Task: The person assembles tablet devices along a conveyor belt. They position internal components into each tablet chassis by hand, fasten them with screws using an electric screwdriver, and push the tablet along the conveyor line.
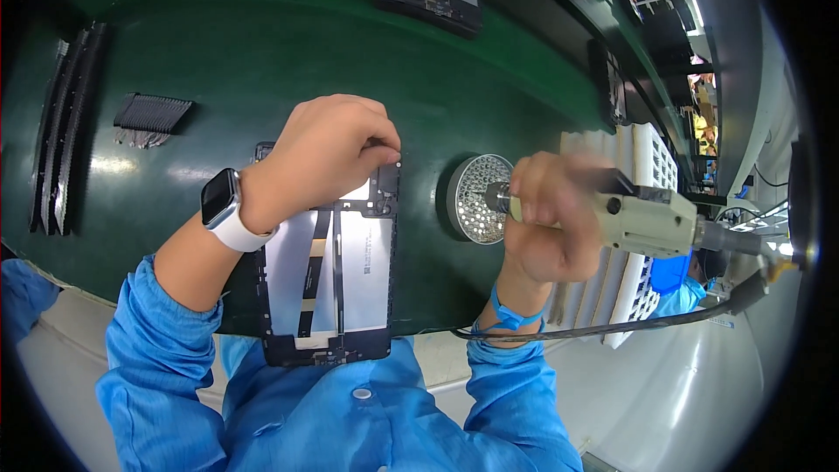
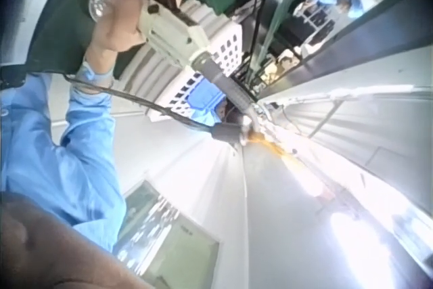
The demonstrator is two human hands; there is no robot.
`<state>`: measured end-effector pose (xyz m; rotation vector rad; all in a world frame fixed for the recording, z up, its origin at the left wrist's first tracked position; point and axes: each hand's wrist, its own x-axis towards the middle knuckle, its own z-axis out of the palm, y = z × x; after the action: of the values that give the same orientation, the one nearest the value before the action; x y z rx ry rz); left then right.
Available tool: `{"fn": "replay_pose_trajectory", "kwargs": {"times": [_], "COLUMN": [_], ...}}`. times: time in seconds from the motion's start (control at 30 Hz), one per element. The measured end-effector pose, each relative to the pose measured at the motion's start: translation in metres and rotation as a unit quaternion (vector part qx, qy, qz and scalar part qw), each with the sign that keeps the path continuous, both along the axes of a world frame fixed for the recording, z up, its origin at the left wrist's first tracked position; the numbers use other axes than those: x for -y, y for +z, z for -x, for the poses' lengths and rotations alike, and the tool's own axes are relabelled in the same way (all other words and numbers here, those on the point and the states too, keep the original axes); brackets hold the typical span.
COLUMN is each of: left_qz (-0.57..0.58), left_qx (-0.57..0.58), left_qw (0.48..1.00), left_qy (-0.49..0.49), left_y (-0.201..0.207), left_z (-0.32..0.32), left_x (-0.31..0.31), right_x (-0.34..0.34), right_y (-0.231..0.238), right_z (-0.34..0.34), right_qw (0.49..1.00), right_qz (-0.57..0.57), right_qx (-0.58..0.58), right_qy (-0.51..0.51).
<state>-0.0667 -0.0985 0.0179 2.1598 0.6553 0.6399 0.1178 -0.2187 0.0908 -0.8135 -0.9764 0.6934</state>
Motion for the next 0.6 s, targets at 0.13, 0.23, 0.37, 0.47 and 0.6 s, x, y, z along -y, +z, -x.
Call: {"fn": "replay_pose_trajectory", "kwargs": {"times": [0.13, 0.23, 0.37, 0.47, 0.6], "left_qz": [-0.015, -0.019, -0.017, -0.018, -0.017], "left_qx": [0.007, 0.014, 0.021, 0.022, 0.021], "left_qw": [1.0, 1.0, 1.0, 1.0, 1.0], "left_qy": [-0.003, 0.001, 0.006, 0.01, 0.013], "left_y": [-0.005, -0.005, -0.007, -0.008, -0.008], "left_z": [0.002, 0.001, 0.002, 0.003, 0.003], "left_x": [0.0, 0.002, 0.003, 0.003, 0.001], "right_x": [-0.021, -0.022, -0.022, -0.023, -0.026], "right_y": [-0.003, -0.024, -0.027, -0.029, -0.03], "right_z": [0.037, 0.047, 0.057, 0.061, 0.064], "right_qw": [0.998, 0.997, 0.991, 0.99, 0.988], "right_qz": [0.036, 0.064, 0.125, 0.125, 0.145], "right_qx": [0.0, -0.012, 0.043, 0.045, 0.036], "right_qy": [0.042, 0.052, 0.035, 0.038, 0.031]}}
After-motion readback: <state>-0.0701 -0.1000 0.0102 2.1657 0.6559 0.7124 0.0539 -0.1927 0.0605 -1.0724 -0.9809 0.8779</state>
